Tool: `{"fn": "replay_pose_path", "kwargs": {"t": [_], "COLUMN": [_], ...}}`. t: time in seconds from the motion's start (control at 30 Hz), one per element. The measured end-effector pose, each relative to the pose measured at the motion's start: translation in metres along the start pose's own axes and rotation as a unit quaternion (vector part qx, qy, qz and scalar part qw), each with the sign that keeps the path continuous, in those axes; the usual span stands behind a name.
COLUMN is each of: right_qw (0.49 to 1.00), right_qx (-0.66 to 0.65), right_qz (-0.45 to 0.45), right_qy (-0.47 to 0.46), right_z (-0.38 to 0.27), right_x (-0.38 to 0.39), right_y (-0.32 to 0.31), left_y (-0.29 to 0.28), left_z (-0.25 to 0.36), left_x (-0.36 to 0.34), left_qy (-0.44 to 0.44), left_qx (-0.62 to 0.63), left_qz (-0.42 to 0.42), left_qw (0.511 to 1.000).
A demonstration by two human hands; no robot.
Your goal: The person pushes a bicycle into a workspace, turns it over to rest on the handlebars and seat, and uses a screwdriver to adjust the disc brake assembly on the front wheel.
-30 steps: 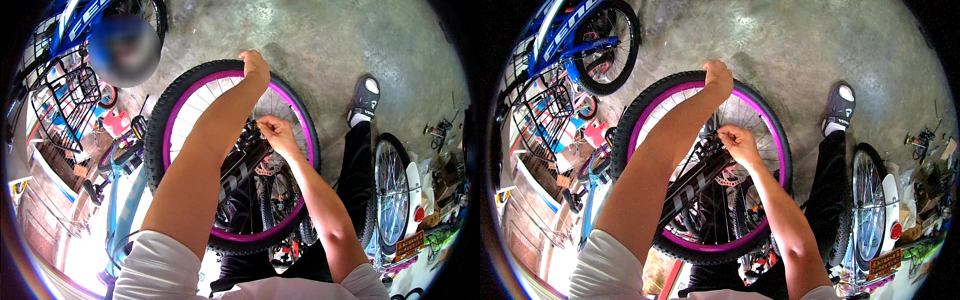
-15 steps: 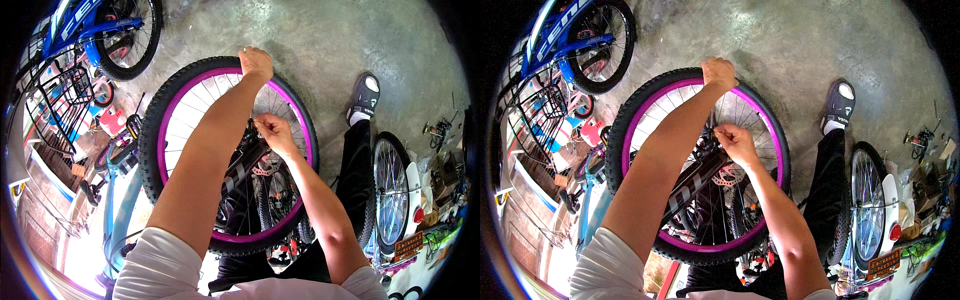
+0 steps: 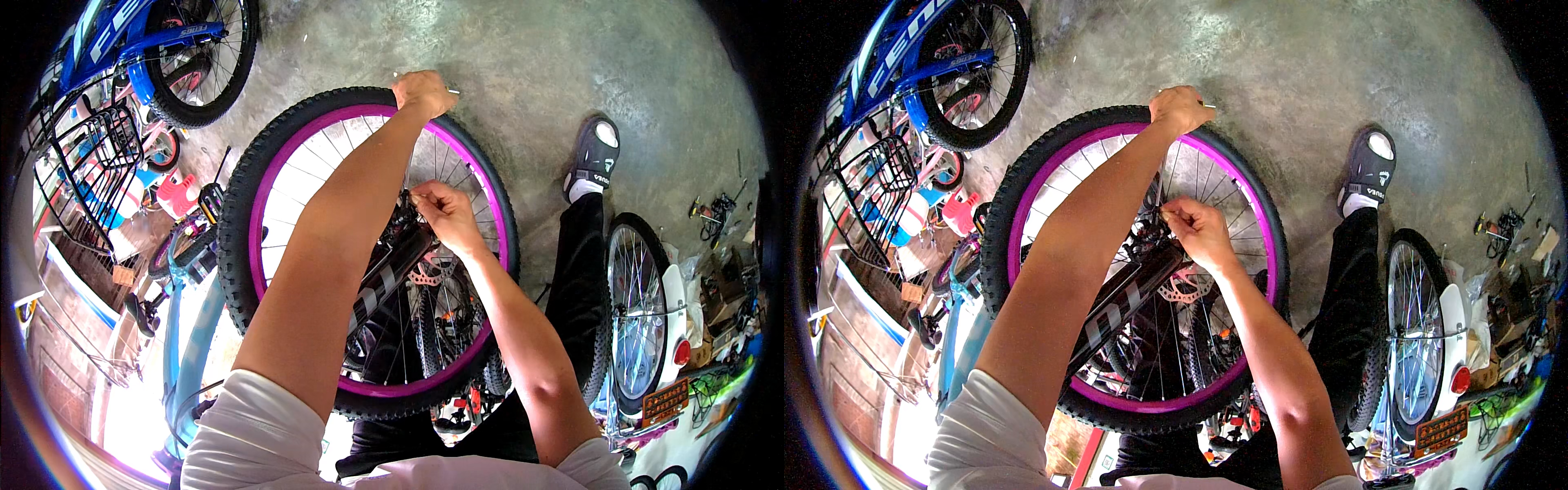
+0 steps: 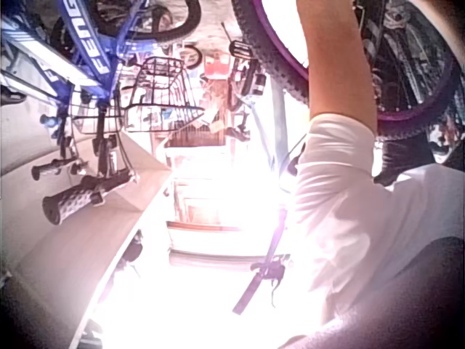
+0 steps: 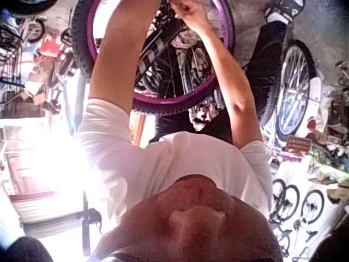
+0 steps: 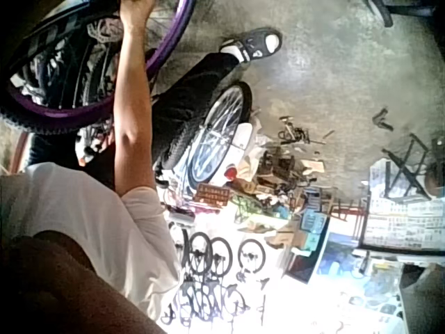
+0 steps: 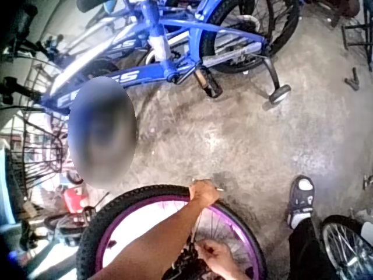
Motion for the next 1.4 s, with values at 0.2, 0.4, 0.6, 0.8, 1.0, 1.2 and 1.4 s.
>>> {"fn": "replay_pose_path", "kwargs": {"t": [0.2, 0.4, 0.6, 0.8, 1.0, 1.2, 1.4], "right_qw": [1.0, 1.0, 1.0, 0.999, 0.997, 0.996, 0.991], "right_qx": [-0.007, -0.013, 0.012, 0.042, 0.079, 0.081, 0.107], "right_qz": [0.002, 0.01, 0.013, -0.005, -0.014, 0.009, 0.04], "right_qy": [0.007, -0.022, -0.025, -0.026, 0.0, -0.031, -0.069], "right_z": [0.009, 0.003, -0.008, -0.008, -0.005, -0.003, -0.021], "right_x": [-0.005, -0.007, -0.011, -0.007, -0.004, -0.006, 0.001], "right_y": [-0.001, 0.001, 0.0, 0.003, 0.0, -0.004, -0.012], "left_y": [-0.011, -0.007, 0.003, -0.002, -0.007, -0.003, -0.056], "left_z": [0.01, 0.022, 0.074, 0.062, 0.035, -0.022, -0.069], "left_x": [0.009, 0.005, 0.013, 0.015, 0.017, 0.013, 0.013], "left_qy": [0.029, 0.094, 0.21, 0.321, 0.174, -0.017, -0.071], "left_qx": [0.094, 0.207, 0.324, 0.043, -0.029, -0.031, 0.025], "left_qz": [0.0, 0.02, -0.069, 0.083, 0.011, 0.007, 0.247], "left_qw": [0.995, 0.974, 0.92, 0.942, 0.984, 0.999, 0.966]}}
Point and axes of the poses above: each hand's wrist, its own x-axis away from the middle knuckle, its own y-axis out of the palm, z = x × y, the point moved 9 cm from there along -x, towards the middle knuckle, and after that the axes turned 6 degrees about y, right-handed, at the moved point
